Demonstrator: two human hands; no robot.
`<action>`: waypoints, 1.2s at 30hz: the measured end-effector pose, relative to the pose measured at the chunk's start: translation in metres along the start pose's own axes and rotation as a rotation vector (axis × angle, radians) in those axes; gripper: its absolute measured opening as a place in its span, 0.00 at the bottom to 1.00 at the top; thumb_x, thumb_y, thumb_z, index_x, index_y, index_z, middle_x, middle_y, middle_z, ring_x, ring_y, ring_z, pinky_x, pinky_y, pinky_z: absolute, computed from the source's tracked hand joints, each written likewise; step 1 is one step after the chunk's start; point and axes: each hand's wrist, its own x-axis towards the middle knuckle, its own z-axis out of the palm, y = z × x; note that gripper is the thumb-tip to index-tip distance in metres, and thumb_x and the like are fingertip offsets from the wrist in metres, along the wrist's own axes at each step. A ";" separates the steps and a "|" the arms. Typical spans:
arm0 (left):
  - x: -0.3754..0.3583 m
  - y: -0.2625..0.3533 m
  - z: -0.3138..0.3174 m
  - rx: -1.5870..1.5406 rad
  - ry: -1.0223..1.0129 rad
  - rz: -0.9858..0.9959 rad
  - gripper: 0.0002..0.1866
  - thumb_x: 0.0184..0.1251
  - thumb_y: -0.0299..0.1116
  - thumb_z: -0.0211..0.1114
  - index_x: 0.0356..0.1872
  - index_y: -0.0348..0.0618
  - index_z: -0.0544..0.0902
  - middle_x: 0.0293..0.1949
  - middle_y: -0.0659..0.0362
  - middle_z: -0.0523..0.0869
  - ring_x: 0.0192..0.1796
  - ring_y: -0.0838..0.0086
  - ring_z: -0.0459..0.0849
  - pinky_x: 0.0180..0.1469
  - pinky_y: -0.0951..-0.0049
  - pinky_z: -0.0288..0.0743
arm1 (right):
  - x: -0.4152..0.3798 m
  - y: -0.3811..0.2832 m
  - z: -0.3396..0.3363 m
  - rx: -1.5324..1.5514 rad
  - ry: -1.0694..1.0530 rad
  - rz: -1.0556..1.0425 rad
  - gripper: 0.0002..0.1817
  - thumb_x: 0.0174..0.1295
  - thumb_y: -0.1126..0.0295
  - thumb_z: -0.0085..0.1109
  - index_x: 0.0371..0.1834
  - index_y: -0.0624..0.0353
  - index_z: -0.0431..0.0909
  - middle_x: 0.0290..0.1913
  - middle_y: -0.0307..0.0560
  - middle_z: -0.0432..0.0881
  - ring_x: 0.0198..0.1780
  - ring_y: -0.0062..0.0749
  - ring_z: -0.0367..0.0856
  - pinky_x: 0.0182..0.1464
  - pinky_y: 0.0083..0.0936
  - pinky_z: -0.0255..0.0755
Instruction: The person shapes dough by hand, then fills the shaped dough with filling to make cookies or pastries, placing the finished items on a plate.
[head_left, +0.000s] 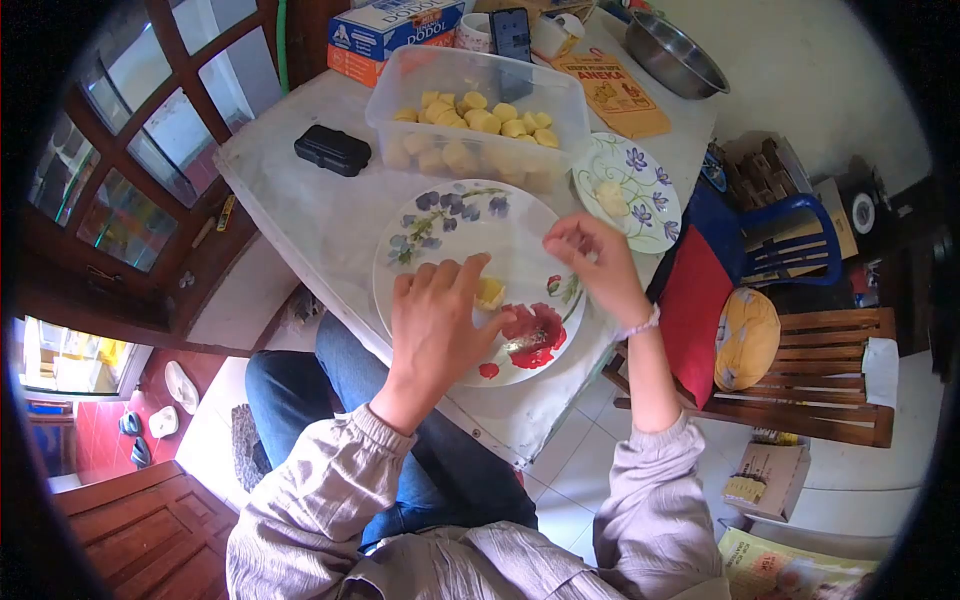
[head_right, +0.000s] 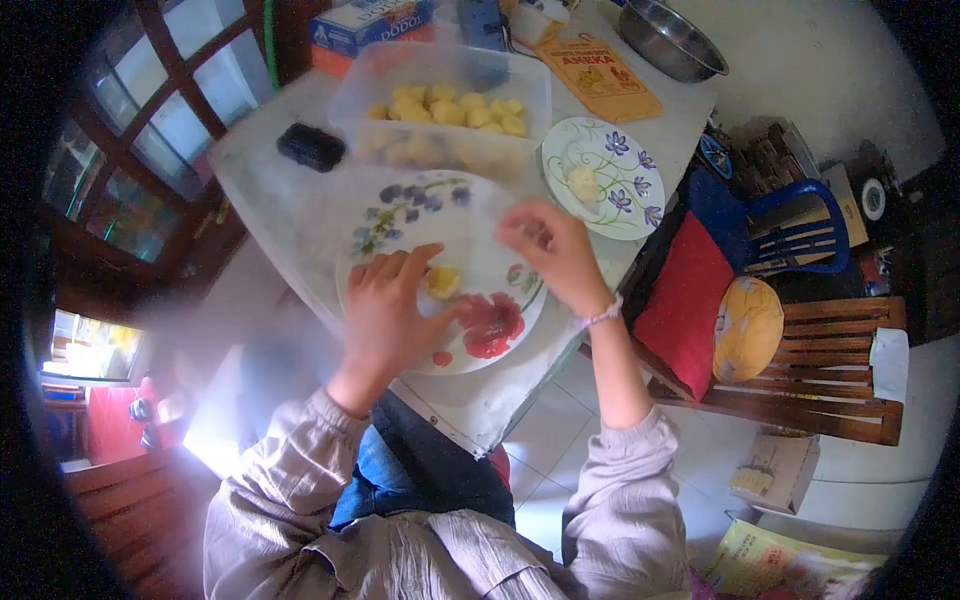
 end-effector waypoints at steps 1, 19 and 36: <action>0.000 0.000 0.004 -0.005 0.007 -0.026 0.31 0.44 0.41 0.76 0.54 0.48 0.79 0.36 0.58 0.83 0.45 0.62 0.81 0.52 0.61 0.69 | -0.010 -0.007 0.006 0.019 -0.018 0.046 0.05 0.60 0.71 0.67 0.36 0.58 0.81 0.30 0.32 0.82 0.30 0.10 0.74 0.33 0.14 0.65; 0.023 -0.013 -0.005 -0.426 -0.145 -0.189 0.26 0.48 0.37 0.75 0.49 0.38 0.79 0.25 0.53 0.84 0.29 0.62 0.84 0.33 0.67 0.75 | -0.078 -0.046 0.056 0.634 0.094 0.348 0.27 0.69 0.67 0.58 0.68 0.62 0.61 0.44 0.51 0.83 0.42 0.26 0.84 0.37 0.21 0.81; 0.064 -0.031 -0.029 -0.636 -0.491 -0.213 0.27 0.52 0.40 0.75 0.51 0.38 0.80 0.34 0.52 0.87 0.36 0.72 0.86 0.41 0.72 0.76 | -0.053 -0.026 0.057 1.120 -0.034 0.436 0.30 0.75 0.55 0.46 0.73 0.58 0.52 0.55 0.60 0.78 0.53 0.39 0.81 0.56 0.32 0.77</action>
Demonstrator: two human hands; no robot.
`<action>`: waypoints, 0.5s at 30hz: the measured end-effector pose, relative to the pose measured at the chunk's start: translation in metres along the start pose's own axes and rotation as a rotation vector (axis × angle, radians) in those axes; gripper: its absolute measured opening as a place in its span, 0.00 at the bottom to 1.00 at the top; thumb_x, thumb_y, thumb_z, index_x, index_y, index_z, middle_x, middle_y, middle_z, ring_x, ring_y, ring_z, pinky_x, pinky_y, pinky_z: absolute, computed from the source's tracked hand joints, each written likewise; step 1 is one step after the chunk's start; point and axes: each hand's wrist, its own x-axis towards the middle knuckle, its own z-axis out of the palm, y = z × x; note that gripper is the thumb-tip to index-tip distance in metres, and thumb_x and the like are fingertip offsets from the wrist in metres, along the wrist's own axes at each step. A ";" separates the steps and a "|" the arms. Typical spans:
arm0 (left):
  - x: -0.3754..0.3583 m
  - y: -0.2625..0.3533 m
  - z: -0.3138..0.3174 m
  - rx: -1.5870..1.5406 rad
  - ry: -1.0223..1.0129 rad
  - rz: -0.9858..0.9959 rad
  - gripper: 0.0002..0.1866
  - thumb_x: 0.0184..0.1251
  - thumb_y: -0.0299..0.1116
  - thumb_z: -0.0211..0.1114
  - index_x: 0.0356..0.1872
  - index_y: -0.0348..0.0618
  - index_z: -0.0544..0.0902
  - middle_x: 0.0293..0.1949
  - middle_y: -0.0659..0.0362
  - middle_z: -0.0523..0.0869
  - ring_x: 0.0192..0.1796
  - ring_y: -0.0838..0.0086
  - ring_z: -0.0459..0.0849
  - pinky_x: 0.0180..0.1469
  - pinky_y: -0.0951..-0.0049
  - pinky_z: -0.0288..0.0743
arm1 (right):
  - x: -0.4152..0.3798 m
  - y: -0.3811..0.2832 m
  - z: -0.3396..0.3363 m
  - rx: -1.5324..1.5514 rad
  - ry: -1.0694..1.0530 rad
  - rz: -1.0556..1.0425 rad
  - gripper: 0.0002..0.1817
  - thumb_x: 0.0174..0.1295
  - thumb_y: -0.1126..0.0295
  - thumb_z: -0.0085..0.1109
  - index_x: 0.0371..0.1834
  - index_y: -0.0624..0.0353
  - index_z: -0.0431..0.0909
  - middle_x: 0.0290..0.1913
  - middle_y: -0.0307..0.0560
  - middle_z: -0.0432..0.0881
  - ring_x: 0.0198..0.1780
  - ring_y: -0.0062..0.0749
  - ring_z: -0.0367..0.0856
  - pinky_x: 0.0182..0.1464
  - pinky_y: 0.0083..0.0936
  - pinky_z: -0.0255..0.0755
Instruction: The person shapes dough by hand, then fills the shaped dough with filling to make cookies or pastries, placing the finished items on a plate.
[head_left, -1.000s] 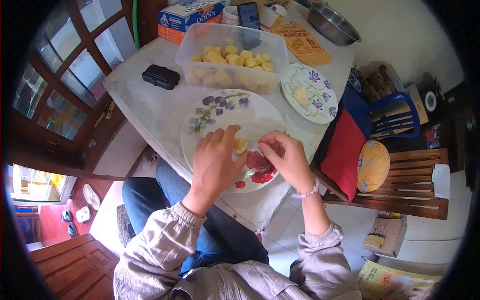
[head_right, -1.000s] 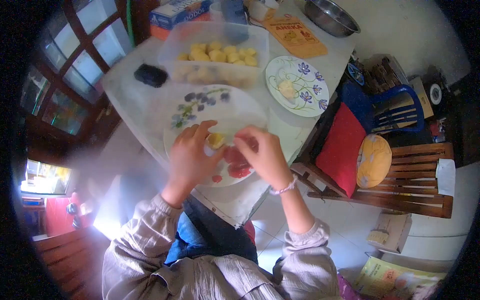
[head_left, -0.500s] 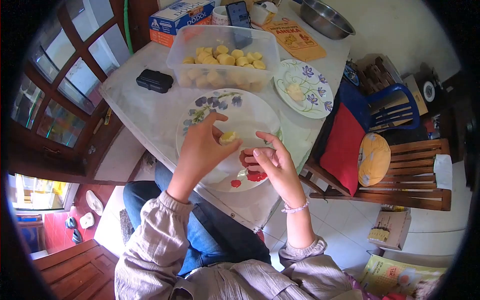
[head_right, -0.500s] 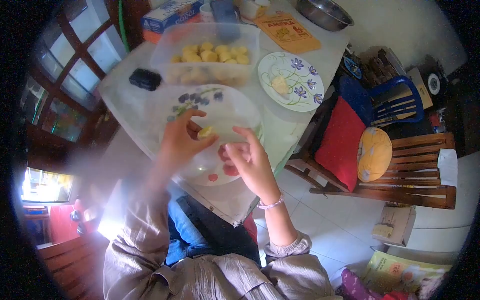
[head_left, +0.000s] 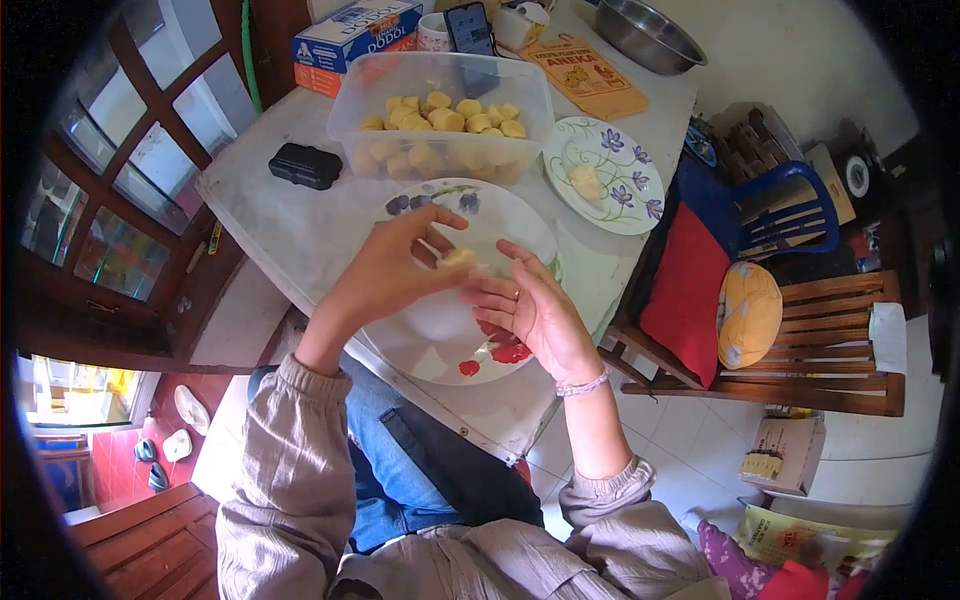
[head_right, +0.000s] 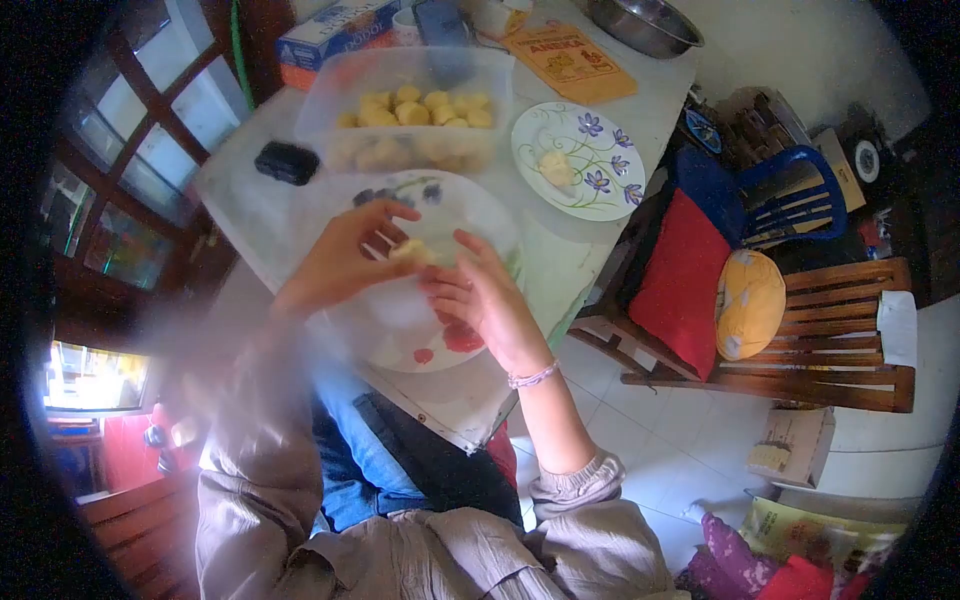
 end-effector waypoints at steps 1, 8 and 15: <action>-0.005 0.004 0.001 0.107 0.007 0.107 0.25 0.52 0.37 0.75 0.52 0.41 0.80 0.36 0.53 0.86 0.38 0.69 0.86 0.43 0.70 0.77 | 0.001 0.001 -0.001 0.060 -0.002 -0.006 0.30 0.75 0.55 0.46 0.73 0.58 0.52 0.55 0.59 0.78 0.53 0.39 0.81 0.56 0.33 0.76; -0.021 -0.013 0.005 0.477 -0.062 0.403 0.24 0.51 0.29 0.72 0.52 0.47 0.81 0.48 0.55 0.85 0.50 0.58 0.81 0.54 0.63 0.74 | -0.013 0.003 0.005 -0.431 0.167 -0.173 0.27 0.71 0.63 0.55 0.70 0.59 0.60 0.50 0.54 0.80 0.49 0.35 0.82 0.52 0.27 0.77; -0.023 -0.027 0.008 0.298 -0.052 0.356 0.25 0.53 0.27 0.72 0.56 0.46 0.80 0.50 0.54 0.83 0.52 0.60 0.80 0.57 0.65 0.72 | -0.010 0.006 0.014 -0.929 0.142 -0.382 0.23 0.61 0.79 0.58 0.61 0.58 0.72 0.48 0.51 0.82 0.37 0.29 0.85 0.37 0.24 0.79</action>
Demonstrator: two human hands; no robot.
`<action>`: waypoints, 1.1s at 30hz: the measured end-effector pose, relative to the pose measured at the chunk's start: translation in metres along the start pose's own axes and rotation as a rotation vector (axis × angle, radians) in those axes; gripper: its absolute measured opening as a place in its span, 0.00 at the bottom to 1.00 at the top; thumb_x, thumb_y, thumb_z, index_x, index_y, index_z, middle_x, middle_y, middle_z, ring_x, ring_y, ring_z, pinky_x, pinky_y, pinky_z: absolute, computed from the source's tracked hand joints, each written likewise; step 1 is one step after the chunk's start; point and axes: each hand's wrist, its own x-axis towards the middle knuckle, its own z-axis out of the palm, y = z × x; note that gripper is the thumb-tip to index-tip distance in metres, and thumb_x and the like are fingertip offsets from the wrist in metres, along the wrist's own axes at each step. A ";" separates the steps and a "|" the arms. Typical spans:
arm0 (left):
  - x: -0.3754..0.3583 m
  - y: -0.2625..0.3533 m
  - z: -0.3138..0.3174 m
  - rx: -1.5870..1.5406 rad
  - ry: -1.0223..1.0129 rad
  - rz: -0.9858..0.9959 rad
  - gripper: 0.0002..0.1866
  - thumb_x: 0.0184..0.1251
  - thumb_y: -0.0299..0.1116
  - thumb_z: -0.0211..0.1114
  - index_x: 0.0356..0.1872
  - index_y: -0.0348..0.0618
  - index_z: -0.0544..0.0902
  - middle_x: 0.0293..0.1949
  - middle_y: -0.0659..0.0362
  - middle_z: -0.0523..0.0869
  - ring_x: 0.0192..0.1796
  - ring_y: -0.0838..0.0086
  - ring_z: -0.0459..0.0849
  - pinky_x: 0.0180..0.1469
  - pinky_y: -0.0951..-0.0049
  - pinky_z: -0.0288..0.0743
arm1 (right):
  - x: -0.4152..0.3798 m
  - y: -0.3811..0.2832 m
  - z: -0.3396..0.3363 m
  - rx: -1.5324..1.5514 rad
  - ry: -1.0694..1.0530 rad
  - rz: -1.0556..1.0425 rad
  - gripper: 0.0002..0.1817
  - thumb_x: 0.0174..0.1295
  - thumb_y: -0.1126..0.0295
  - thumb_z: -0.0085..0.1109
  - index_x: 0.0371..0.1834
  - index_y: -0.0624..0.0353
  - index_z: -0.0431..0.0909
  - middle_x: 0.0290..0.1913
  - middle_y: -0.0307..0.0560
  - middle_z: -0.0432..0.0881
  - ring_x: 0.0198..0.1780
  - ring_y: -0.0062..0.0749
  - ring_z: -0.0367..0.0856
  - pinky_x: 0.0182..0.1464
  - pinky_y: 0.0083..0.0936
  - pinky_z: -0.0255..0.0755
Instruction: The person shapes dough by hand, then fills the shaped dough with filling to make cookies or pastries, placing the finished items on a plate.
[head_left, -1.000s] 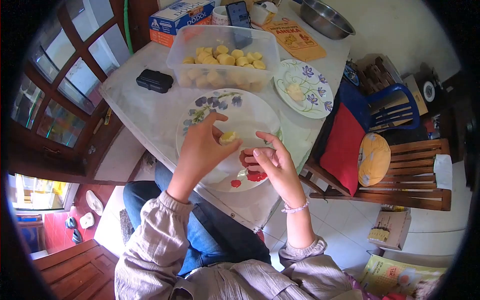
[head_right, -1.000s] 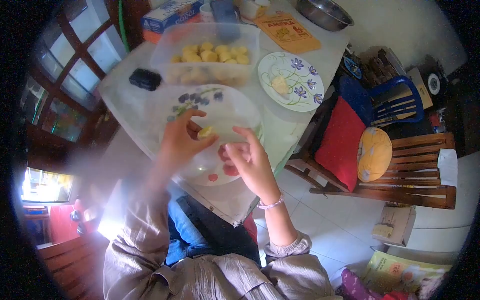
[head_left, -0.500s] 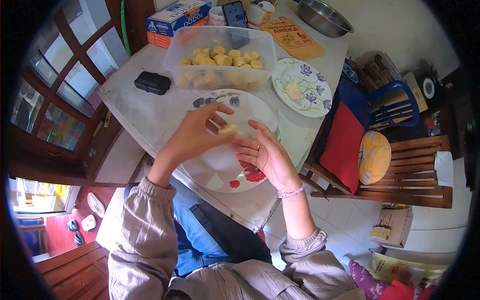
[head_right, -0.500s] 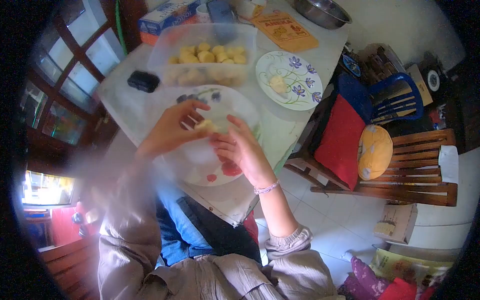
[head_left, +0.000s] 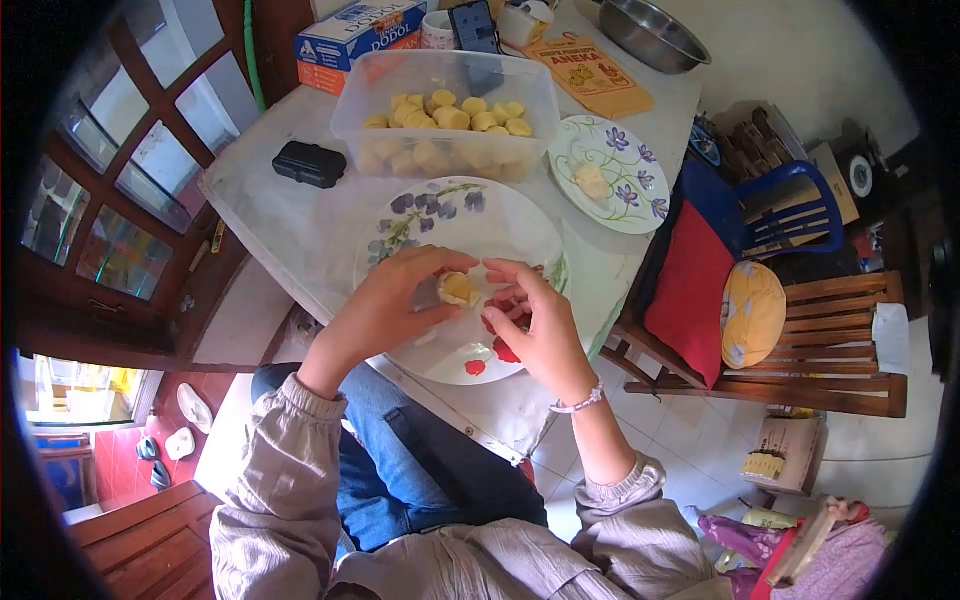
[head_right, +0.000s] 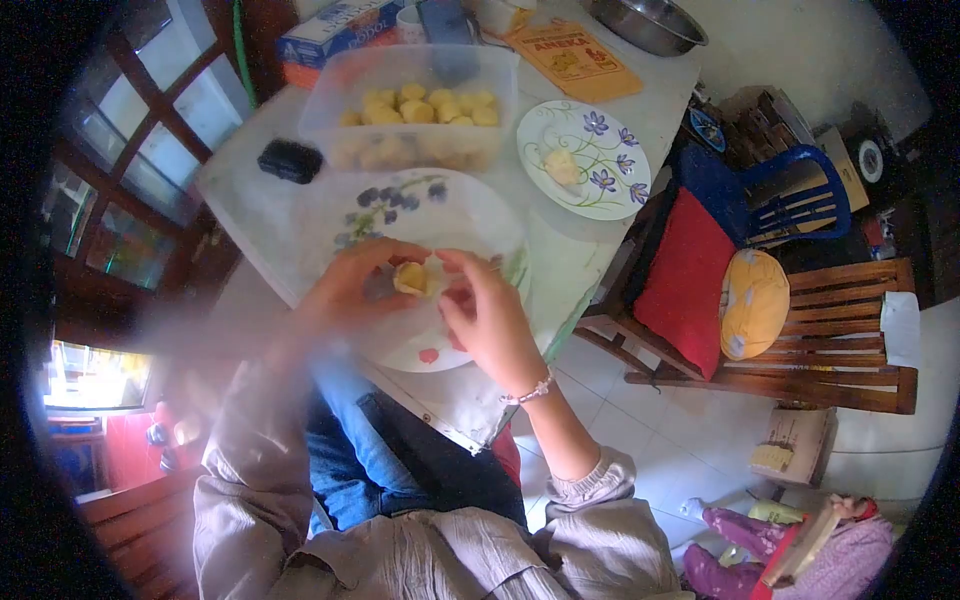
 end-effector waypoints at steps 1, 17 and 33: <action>-0.001 -0.001 0.000 -0.117 0.010 -0.053 0.26 0.55 0.28 0.72 0.58 0.46 0.79 0.50 0.54 0.83 0.52 0.63 0.80 0.57 0.65 0.72 | 0.002 0.003 0.000 0.029 0.004 0.008 0.24 0.60 0.80 0.58 0.61 0.58 0.71 0.48 0.51 0.82 0.36 0.29 0.85 0.37 0.24 0.80; -0.002 0.008 -0.012 -0.235 0.126 -0.160 0.28 0.57 0.33 0.73 0.61 0.49 0.77 0.47 0.60 0.85 0.49 0.73 0.81 0.49 0.69 0.70 | -0.025 -0.012 0.014 0.930 -0.078 0.407 0.37 0.74 0.55 0.47 0.77 0.57 0.43 0.65 0.66 0.68 0.65 0.47 0.72 0.65 0.40 0.67; -0.012 0.010 0.012 -0.082 0.241 -0.084 0.27 0.51 0.31 0.74 0.56 0.43 0.79 0.44 0.54 0.86 0.48 0.62 0.83 0.52 0.63 0.74 | -0.038 -0.023 0.056 1.269 0.272 0.252 0.41 0.73 0.44 0.42 0.79 0.54 0.40 0.74 0.62 0.55 0.74 0.46 0.57 0.75 0.42 0.51</action>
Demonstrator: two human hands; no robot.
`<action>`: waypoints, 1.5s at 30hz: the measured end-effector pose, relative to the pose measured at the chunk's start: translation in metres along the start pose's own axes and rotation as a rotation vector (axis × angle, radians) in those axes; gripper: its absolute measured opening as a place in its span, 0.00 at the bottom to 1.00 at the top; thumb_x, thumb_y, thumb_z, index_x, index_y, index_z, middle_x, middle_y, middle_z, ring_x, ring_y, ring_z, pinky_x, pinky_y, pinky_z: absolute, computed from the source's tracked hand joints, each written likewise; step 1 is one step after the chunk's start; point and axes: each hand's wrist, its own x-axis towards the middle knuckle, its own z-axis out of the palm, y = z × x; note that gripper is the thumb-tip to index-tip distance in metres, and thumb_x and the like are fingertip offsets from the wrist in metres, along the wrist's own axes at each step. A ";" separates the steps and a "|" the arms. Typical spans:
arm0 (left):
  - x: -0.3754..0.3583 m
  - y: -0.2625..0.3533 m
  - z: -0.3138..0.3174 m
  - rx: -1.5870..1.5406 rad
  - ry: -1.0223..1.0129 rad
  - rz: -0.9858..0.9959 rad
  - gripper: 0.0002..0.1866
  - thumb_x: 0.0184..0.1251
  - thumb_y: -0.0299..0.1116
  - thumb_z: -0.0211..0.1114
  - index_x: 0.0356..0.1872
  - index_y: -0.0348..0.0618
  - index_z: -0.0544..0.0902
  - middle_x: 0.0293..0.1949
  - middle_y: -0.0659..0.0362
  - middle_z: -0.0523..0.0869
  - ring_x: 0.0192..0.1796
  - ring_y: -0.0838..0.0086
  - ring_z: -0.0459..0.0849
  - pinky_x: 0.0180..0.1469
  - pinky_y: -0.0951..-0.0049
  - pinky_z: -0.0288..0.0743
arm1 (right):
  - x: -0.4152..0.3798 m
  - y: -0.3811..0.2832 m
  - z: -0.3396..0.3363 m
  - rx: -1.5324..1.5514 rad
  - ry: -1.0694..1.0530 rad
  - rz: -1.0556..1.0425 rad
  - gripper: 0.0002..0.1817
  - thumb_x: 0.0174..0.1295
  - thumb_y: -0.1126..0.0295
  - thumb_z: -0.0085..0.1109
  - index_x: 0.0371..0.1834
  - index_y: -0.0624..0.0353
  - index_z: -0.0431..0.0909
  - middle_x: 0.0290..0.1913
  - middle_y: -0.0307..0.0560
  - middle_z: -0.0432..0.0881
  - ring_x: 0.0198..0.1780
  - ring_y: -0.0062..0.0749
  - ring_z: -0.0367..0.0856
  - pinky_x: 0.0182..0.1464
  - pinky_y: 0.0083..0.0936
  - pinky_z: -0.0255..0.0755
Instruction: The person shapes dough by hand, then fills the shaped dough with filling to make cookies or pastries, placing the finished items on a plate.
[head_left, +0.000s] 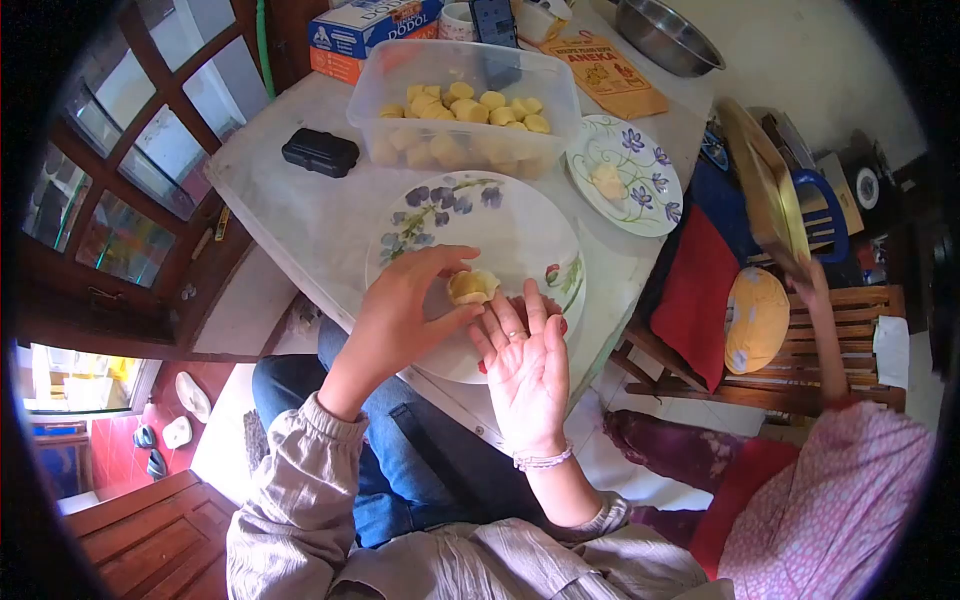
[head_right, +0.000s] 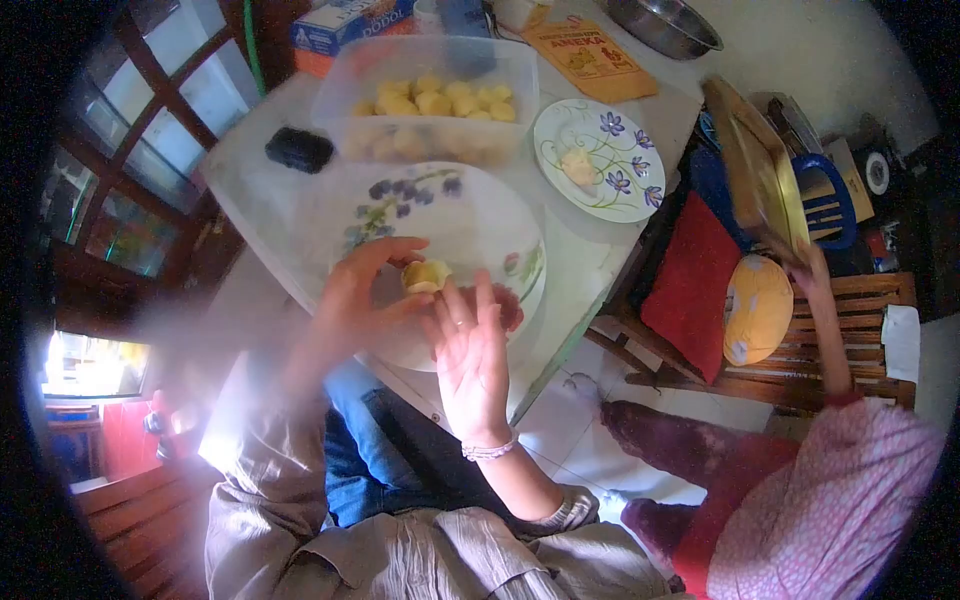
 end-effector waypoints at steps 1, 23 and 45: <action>0.000 0.000 0.000 0.046 0.008 0.026 0.27 0.51 0.31 0.74 0.56 0.44 0.79 0.44 0.53 0.85 0.49 0.60 0.83 0.52 0.63 0.75 | 0.000 0.001 0.000 -0.001 -0.001 0.002 0.41 0.73 0.44 0.42 0.79 0.54 0.40 0.74 0.62 0.55 0.74 0.46 0.57 0.75 0.42 0.51; 0.003 0.007 0.005 0.381 0.047 0.098 0.16 0.51 0.33 0.72 0.43 0.44 0.84 0.36 0.57 0.83 0.43 0.60 0.81 0.45 0.62 0.70 | -0.001 -0.011 0.004 -1.914 -0.268 -0.677 0.46 0.66 0.29 0.27 0.78 0.51 0.55 0.69 0.55 0.69 0.69 0.63 0.60 0.67 0.53 0.47; -0.002 -0.001 0.004 0.259 0.105 0.074 0.16 0.52 0.37 0.72 0.41 0.41 0.86 0.36 0.55 0.84 0.44 0.57 0.79 0.49 0.60 0.71 | 0.000 -0.009 -0.003 -1.643 -0.310 -0.596 0.52 0.66 0.29 0.24 0.78 0.65 0.41 0.69 0.68 0.65 0.66 0.54 0.66 0.71 0.47 0.45</action>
